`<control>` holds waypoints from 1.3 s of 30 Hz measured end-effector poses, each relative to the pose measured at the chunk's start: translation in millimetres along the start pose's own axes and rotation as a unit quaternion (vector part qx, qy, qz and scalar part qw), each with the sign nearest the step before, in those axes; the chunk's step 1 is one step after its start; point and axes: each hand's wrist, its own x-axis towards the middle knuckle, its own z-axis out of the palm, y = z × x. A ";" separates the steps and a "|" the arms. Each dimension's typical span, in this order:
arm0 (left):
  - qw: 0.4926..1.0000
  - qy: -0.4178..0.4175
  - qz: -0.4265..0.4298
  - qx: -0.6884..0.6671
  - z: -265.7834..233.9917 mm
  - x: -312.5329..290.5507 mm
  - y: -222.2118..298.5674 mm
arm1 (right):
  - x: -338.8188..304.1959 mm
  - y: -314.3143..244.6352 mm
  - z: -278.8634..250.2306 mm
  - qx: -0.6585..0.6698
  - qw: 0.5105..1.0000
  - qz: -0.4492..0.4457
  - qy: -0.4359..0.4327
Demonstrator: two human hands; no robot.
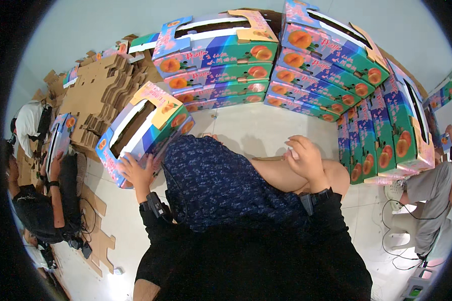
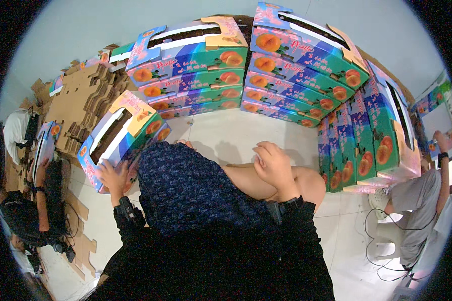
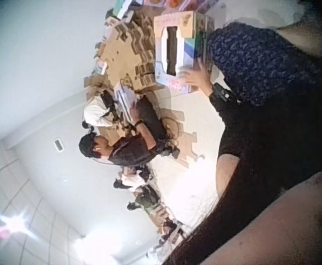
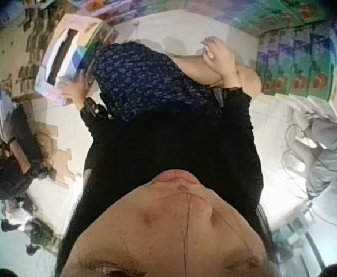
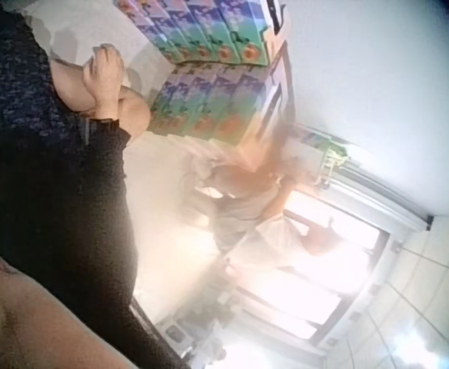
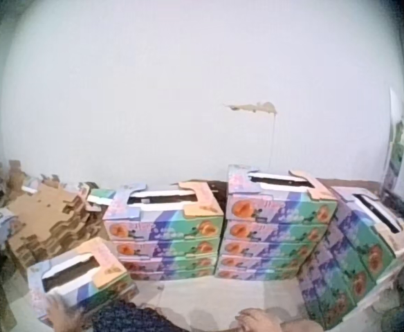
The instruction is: The person is stacking and organizing assembled cardboard peach boxes on the floor of a factory.
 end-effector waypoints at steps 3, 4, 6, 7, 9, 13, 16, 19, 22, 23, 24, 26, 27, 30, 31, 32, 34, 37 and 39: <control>0.996 0.004 0.054 0.069 7.0 -18.8 5.9 | 3.9 2.0 -3.6 0.000 1.000 0.003 -0.010; 0.996 -0.013 0.050 0.079 6.0 -18.4 9.7 | 7.1 3.2 -6.5 0.005 1.000 0.010 -0.013; 0.997 -0.032 0.030 0.059 4.1 -15.3 7.5 | 20.2 5.1 -18.0 -0.008 1.000 0.017 -0.004; 0.997 -0.040 0.029 0.062 2.2 -14.3 7.1 | 29.8 7.2 -25.7 -0.020 0.999 0.024 0.007; 0.996 -0.046 0.032 0.070 2.1 -14.8 6.8 | 53.2 20.9 -42.3 -0.082 0.996 0.028 0.039; 0.995 -0.056 0.027 0.075 5.7 -14.2 2.4 | 119.6 70.1 -81.7 -0.158 0.985 0.014 0.067; 0.994 -0.094 0.014 0.048 -1.5 -11.9 14.5 | 170.5 127.3 -133.6 -0.267 0.945 0.060 0.178; 0.991 -0.128 -0.002 0.031 -7.5 -6.3 17.1 | 213.0 146.1 -165.6 -0.298 0.933 0.082 0.184; 0.976 -0.209 -0.025 0.056 -26.6 -0.9 18.2 | 245.6 164.4 -176.0 -0.329 0.937 0.117 0.022; 0.972 -0.223 -0.032 0.063 -30.2 -1.3 15.2 | 252.5 160.3 -172.3 -0.343 0.929 0.130 -0.046; 0.968 -0.239 -0.035 0.066 -29.0 -1.6 14.6 | 255.3 154.3 -171.9 -0.360 0.915 0.146 -0.111; 0.971 -0.229 -0.040 0.055 -20.3 -2.1 11.9 | 264.5 161.3 -158.2 -0.343 0.899 0.219 -0.162; 0.973 -0.223 -0.030 0.057 -16.8 -3.2 9.3 | 267.1 156.9 -155.4 -0.374 0.884 0.215 -0.183; 0.975 -0.214 -0.022 0.058 -19.2 -4.6 12.5 | 272.4 168.6 -149.6 -0.341 0.892 0.229 -0.187; 0.974 -0.218 -0.021 0.055 -20.4 -3.8 16.3 | 274.1 174.1 -149.7 -0.363 0.890 0.213 -0.175; 0.972 -0.226 -0.020 0.056 -21.8 -5.5 16.7 | 274.5 166.9 -152.6 -0.367 0.895 0.191 -0.168; 0.974 -0.217 -0.019 0.061 -25.0 -9.3 13.4 | 272.8 152.3 -151.8 -0.359 0.905 0.172 -0.152; 0.971 -0.232 -0.014 0.062 -24.6 -7.3 10.2 | 251.5 145.4 -150.1 -0.300 0.946 0.108 -0.052; 0.977 -0.210 -0.013 0.027 -25.6 -5.0 8.1 | 225.3 144.4 -146.8 -0.266 0.963 0.041 0.008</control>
